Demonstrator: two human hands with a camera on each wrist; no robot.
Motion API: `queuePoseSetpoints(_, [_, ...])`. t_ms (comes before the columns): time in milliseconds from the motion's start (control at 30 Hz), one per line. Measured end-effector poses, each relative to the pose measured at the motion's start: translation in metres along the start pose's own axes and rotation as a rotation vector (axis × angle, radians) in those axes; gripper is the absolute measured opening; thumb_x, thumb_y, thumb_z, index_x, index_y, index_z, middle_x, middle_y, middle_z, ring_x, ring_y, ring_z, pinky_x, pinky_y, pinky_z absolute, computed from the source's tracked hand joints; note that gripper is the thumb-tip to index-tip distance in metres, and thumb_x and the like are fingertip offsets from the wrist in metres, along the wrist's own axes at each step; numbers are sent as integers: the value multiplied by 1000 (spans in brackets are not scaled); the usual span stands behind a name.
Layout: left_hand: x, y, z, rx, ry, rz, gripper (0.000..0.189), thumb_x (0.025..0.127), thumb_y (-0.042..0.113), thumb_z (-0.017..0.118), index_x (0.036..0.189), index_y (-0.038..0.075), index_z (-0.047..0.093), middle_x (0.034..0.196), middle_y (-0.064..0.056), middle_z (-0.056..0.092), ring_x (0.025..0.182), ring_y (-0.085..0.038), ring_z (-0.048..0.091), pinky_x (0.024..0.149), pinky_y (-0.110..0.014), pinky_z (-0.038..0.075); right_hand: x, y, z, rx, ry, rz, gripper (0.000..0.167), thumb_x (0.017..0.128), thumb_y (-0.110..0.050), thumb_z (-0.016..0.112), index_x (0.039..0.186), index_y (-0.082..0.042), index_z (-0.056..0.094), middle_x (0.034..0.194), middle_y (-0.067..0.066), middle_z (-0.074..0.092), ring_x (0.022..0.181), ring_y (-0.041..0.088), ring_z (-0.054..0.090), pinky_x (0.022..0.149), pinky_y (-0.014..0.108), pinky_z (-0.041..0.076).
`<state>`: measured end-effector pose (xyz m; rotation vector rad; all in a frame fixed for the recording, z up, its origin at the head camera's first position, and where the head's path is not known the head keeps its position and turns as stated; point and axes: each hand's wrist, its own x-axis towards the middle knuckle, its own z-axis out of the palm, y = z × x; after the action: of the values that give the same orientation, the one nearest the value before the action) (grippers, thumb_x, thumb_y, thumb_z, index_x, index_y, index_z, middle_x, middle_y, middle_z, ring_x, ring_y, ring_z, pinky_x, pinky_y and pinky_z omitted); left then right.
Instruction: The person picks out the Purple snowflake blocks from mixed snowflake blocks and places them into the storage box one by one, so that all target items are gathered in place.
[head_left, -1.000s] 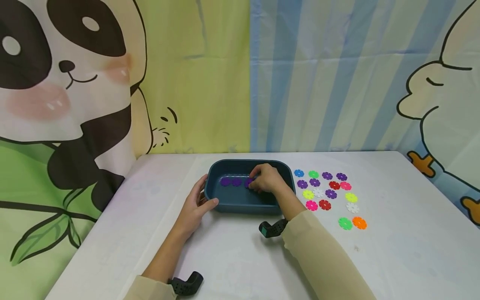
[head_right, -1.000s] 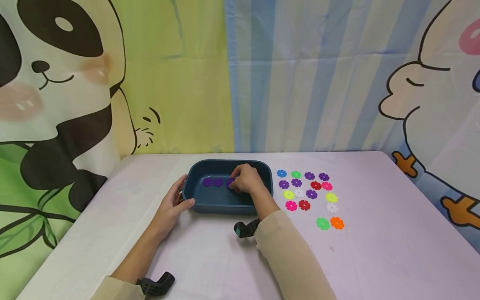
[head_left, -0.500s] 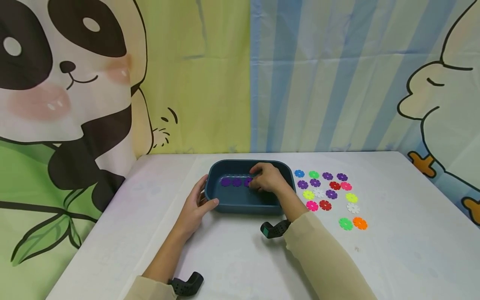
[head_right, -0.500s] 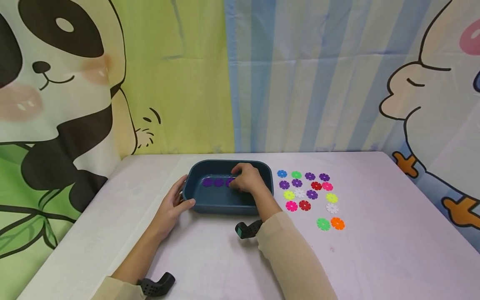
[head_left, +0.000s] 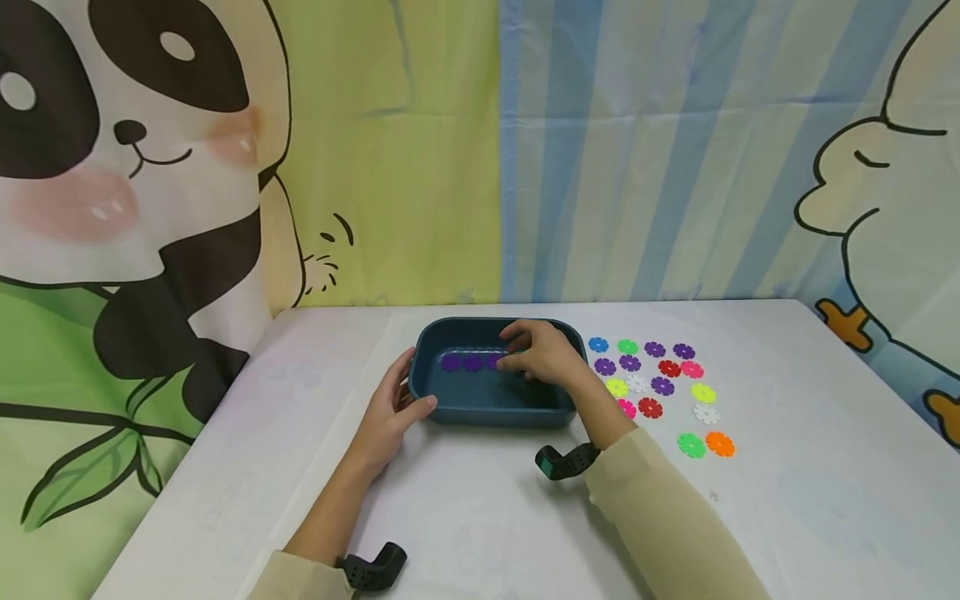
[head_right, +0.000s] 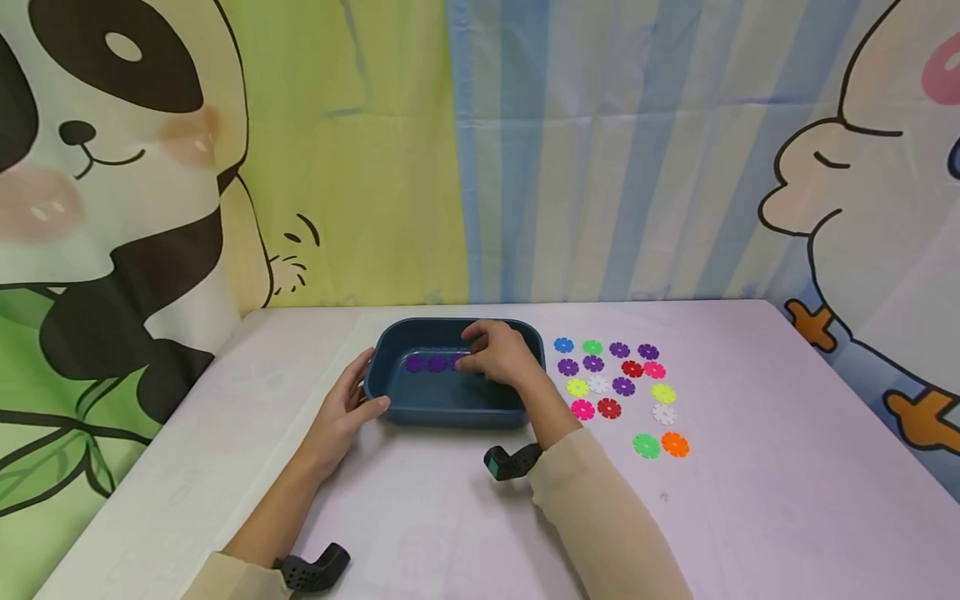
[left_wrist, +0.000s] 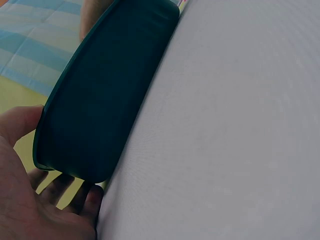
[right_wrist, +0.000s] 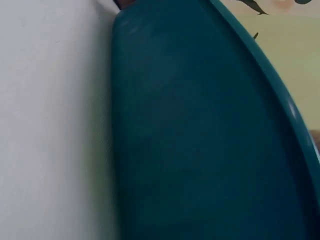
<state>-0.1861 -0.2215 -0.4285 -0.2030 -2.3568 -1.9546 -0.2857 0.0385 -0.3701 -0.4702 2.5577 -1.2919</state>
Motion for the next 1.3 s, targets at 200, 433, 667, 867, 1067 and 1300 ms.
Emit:
queuePoseSetpoints(200, [0,1,0,0,5,12,81,97,13,66,165,16,23,168,-12,32,150,-35,40,121,-48,33,-10,4,-6,-3,34,-124,49,92,-20,79,137,-9,63,126,17,68,89,29,70,75,38,60])
queuePoseSetpoints(433, [0,0,0,-4,7,10,81,96,14,67,165,17,24,168,-11,32,150,-34,40,120,-44,34,-25,-1,-12,14,106,-217,42,95,-19,75,135,-7,64,121,15,71,92,28,70,77,37,60])
queuePoseSetpoints(667, [0,0,0,4,5,-4,81,97,14,66,165,18,23,168,-9,31,150,-32,40,112,-23,37,-37,-3,-16,50,125,-264,37,97,-19,73,132,-10,65,120,16,72,94,28,71,80,37,60])
queuePoseSetpoints(867, [1,0,1,8,6,2,80,97,11,65,165,18,23,168,-10,32,150,-33,40,121,-50,31,-45,-2,-21,66,151,-294,36,97,-18,73,131,-9,66,119,15,72,96,26,71,79,35,60])
queuePoseSetpoints(1067, [1,0,1,19,-2,-3,81,97,12,65,165,18,22,169,-10,31,150,-33,40,119,-36,35,-54,-1,-27,73,175,-290,34,96,-16,73,129,-10,67,116,12,72,94,26,70,78,33,59])
queuePoseSetpoints(1300, [0,1,1,9,-1,4,81,97,13,65,165,17,22,168,-12,31,150,-35,39,122,-51,30,-61,3,-29,72,186,-308,33,96,-17,73,128,-10,68,116,12,72,94,24,70,77,31,58])
